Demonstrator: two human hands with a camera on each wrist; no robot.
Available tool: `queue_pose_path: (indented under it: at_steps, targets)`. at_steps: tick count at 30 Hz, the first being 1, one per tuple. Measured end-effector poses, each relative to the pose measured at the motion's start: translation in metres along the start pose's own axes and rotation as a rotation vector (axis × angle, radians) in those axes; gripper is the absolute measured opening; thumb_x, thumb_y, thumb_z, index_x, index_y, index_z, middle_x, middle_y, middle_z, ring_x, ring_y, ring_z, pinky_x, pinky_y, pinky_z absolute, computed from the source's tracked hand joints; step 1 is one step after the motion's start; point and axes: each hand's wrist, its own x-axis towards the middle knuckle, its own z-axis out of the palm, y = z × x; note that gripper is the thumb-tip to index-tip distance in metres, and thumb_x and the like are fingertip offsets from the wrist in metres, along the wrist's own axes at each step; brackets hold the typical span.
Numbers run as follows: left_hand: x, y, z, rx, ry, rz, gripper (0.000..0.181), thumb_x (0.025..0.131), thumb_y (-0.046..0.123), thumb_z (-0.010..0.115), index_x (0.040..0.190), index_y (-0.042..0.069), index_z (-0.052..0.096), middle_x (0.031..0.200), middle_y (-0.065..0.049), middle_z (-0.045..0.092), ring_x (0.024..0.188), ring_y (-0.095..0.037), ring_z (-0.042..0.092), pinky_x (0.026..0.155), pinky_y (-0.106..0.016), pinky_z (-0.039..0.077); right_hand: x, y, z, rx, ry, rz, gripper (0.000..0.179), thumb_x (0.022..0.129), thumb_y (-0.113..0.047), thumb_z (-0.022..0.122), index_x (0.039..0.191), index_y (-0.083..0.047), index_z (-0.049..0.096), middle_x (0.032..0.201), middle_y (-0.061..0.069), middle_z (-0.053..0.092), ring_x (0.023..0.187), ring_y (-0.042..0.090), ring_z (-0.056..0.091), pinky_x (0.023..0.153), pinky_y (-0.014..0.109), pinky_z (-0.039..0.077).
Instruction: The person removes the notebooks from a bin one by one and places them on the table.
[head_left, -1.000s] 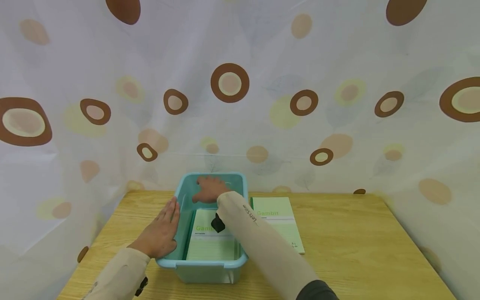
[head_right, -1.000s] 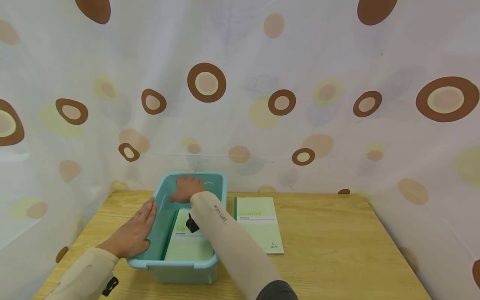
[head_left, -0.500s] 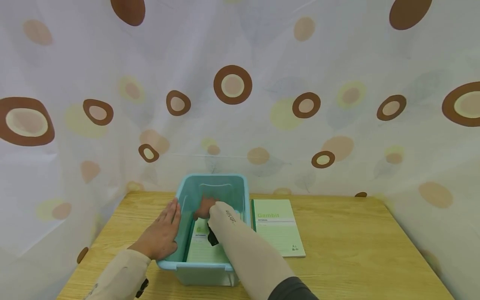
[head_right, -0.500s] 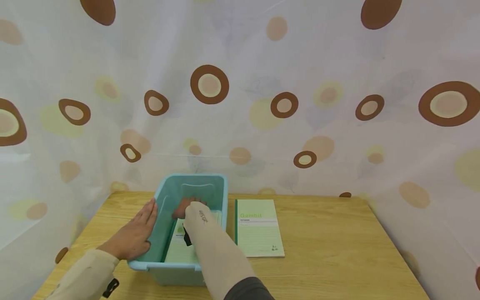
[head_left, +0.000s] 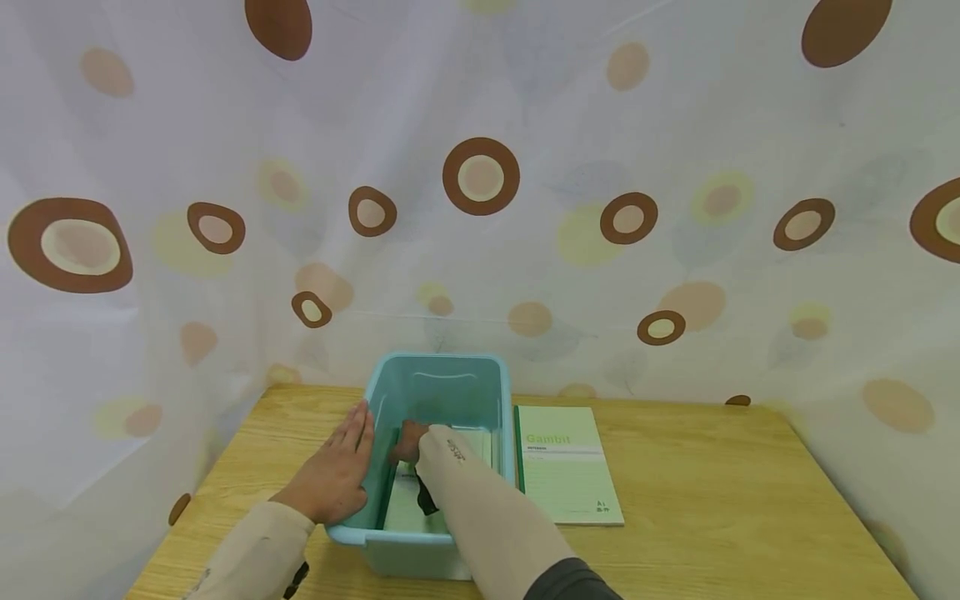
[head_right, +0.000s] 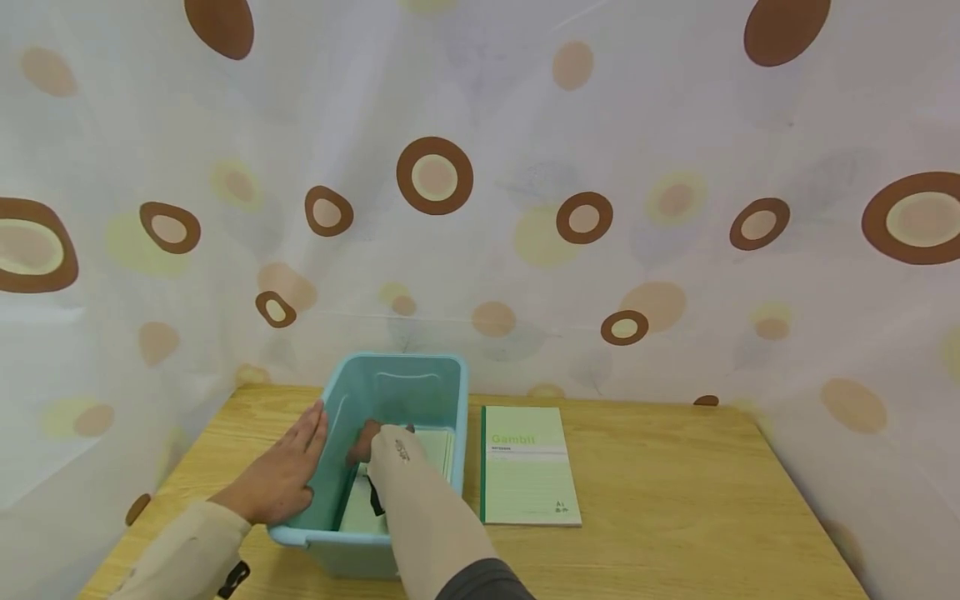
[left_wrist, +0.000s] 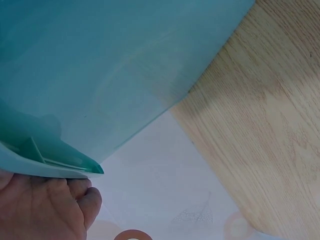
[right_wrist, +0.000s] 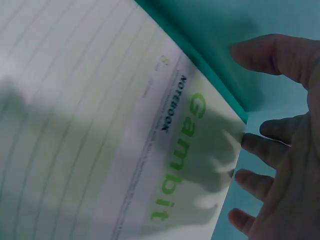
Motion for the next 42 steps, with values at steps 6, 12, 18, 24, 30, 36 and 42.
queue_pose_path:
  at_steps: [6, 12, 18, 24, 30, 36, 42]
  targets:
    - [0.0, 0.001, 0.0, 0.004, 0.002, -0.002, 0.077, 0.073, 0.002, 0.049, 0.141, -0.022, 0.022, 0.151, -0.038, 0.012, 0.141, -0.05, 0.015, 0.112, -0.056, 0.021, 0.006, 0.003, 0.001, -0.138, 0.055, 0.016, 0.07, 0.08, -0.041, 0.072, 0.139, -0.012, 0.049, 0.138, 0.008, 0.048, 0.126, 0.027, 0.047, 0.105, 0.049, 0.036]
    - [0.0, 0.0, 0.001, 0.003, 0.004, -0.002, 0.078, 0.072, 0.002, 0.05, 0.142, -0.021, 0.023, 0.152, -0.037, 0.013, 0.141, -0.049, 0.015, 0.112, -0.056, 0.022, 0.01, 0.003, 0.006, -0.193, 0.114, 0.024, 0.067, 0.079, -0.046, 0.071, 0.135, -0.013, 0.053, 0.133, 0.009, 0.045, 0.121, 0.026, 0.045, 0.103, 0.05, 0.036]
    - [0.0, 0.0, 0.001, 0.008, 0.004, 0.0, 0.078, 0.073, 0.003, 0.051, 0.141, -0.021, 0.022, 0.151, -0.038, 0.013, 0.141, -0.05, 0.015, 0.112, -0.056, 0.022, 0.004, 0.001, 0.005, -0.152, 0.187, 0.006, 0.069, 0.08, -0.044, 0.071, 0.135, -0.008, 0.051, 0.133, 0.013, 0.046, 0.122, 0.029, 0.044, 0.104, 0.05, 0.034]
    - [0.0, -0.001, 0.0, 0.01, 0.002, 0.011, 0.077, 0.074, 0.003, 0.05, 0.141, -0.022, 0.023, 0.151, -0.038, 0.013, 0.141, -0.05, 0.015, 0.112, -0.056, 0.021, -0.003, -0.001, -0.002, -0.069, 0.205, -0.016, 0.069, 0.082, -0.043, 0.07, 0.136, -0.006, 0.045, 0.13, 0.016, 0.052, 0.121, 0.031, 0.049, 0.102, 0.048, 0.038]
    - [-0.001, 0.0, 0.0, 0.006, 0.0, 0.015, 0.078, 0.073, 0.002, 0.051, 0.141, -0.022, 0.023, 0.151, -0.038, 0.013, 0.141, -0.05, 0.015, 0.112, -0.055, 0.022, -0.003, -0.001, -0.004, -0.09, 0.22, -0.023, 0.07, 0.083, -0.045, 0.069, 0.135, -0.004, 0.046, 0.127, 0.018, 0.053, 0.118, 0.032, 0.049, 0.101, 0.045, 0.039]
    - [-0.001, 0.001, 0.0, -0.002, -0.003, 0.011, 0.079, 0.072, 0.002, 0.051, 0.141, -0.022, 0.022, 0.151, -0.038, 0.013, 0.141, -0.05, 0.015, 0.112, -0.055, 0.022, 0.0, -0.001, -0.002, -0.136, 0.236, -0.021, 0.07, 0.081, -0.045, 0.07, 0.133, -0.006, 0.046, 0.125, 0.019, 0.051, 0.117, 0.033, 0.046, 0.102, 0.046, 0.036]
    - [-0.001, 0.0, 0.0, -0.007, 0.0, 0.01, 0.079, 0.072, 0.001, 0.05, 0.141, -0.022, 0.021, 0.151, -0.039, 0.012, 0.14, -0.051, 0.015, 0.112, -0.056, 0.022, 0.002, -0.002, -0.003, -0.152, 0.226, -0.026, 0.072, 0.081, -0.045, 0.071, 0.136, -0.007, 0.042, 0.128, 0.02, 0.05, 0.12, 0.034, 0.045, 0.103, 0.047, 0.034]
